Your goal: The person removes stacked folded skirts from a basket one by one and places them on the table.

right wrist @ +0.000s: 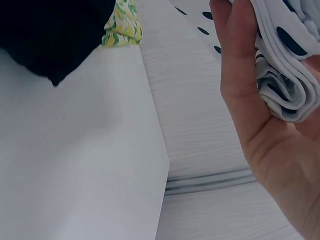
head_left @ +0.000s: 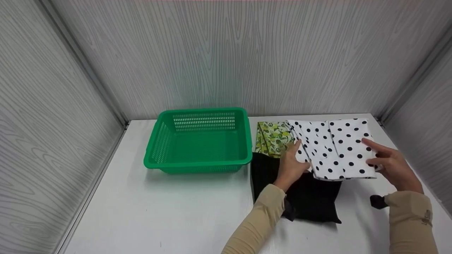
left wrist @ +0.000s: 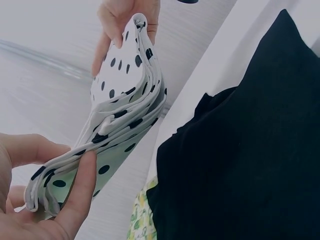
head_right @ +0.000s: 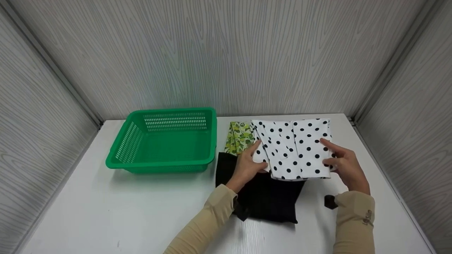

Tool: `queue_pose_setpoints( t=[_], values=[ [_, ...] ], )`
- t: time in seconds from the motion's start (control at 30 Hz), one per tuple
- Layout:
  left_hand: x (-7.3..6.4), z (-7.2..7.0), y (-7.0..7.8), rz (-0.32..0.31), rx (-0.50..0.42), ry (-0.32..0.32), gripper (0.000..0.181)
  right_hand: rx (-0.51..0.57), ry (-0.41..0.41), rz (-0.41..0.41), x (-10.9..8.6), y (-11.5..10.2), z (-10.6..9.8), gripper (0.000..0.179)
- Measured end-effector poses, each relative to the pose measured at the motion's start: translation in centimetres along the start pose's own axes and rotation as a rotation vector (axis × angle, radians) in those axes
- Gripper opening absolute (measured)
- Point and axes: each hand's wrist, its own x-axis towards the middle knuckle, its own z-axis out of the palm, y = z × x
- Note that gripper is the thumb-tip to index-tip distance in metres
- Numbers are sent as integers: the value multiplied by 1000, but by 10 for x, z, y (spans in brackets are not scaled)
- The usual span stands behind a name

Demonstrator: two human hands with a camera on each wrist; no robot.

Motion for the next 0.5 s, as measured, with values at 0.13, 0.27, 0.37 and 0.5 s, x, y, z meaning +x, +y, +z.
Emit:
queue_pose_setpoints(
  t=[0.13, 0.27, 0.37, 0.5],
  values=[
    [-3, 9, -1, -22, 7, -30, 82, -70, 30, 32, -7, 0, -10, 67],
    [-7, 17, -1, -22, 50, -69, 82, -73, 65, 55, -17, 2, -19, 66],
    [-11, 20, -3, 2, 90, -96, 79, -52, 87, 55, -24, 4, -25, 66],
    [-13, 23, -4, 39, 177, -114, 76, -40, 101, 66, -29, 6, -32, 68]
  ],
)
